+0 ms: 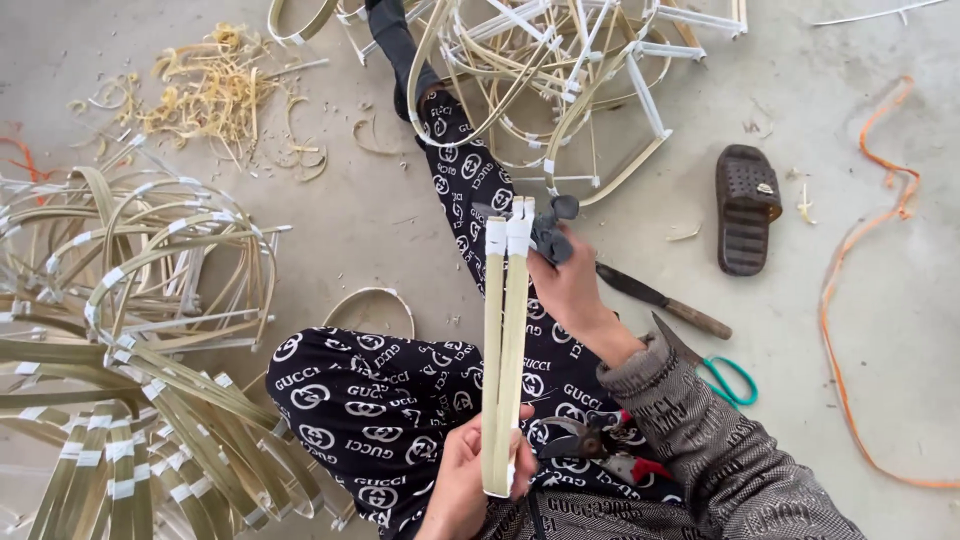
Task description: Assembling and finishing curved bamboo components for furniture manufacturing using pliers and tape.
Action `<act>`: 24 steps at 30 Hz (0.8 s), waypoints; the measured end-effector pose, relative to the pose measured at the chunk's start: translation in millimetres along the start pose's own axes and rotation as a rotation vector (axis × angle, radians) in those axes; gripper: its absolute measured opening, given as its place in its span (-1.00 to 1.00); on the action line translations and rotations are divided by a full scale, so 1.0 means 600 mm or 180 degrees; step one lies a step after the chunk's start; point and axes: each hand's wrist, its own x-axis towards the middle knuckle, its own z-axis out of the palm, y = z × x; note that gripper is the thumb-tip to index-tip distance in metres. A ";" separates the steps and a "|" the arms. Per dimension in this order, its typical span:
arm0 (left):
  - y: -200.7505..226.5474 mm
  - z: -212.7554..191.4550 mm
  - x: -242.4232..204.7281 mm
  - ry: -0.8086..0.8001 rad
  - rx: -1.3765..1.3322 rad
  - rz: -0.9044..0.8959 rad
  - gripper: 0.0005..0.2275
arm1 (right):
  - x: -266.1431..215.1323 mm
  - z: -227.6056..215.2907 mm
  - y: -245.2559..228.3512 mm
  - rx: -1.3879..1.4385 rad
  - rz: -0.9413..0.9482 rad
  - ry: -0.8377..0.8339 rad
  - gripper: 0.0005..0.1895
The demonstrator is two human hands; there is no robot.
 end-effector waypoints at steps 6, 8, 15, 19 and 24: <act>0.000 -0.035 0.028 0.0681 -0.0739 -0.0521 -0.73 | -0.079 0.029 -0.015 0.0042 -0.0433 -0.0274 -0.85; -0.024 -0.051 0.043 0.0251 -0.0508 0.0203 -0.69 | -0.121 0.034 -0.023 0.0252 0.0270 -0.0994 -0.86; -0.050 -0.037 0.038 0.0806 -0.0550 0.0073 -0.67 | -0.119 0.034 -0.042 0.1016 0.0511 -0.0827 -0.73; -0.048 -0.043 0.036 0.0413 -0.0821 0.0367 -0.68 | -0.111 0.071 0.022 0.0104 -0.0699 -0.0010 -0.75; -0.044 -0.034 0.029 0.0749 -0.0920 0.0102 -0.67 | -0.165 0.070 -0.004 0.1796 0.0504 -0.0541 -0.81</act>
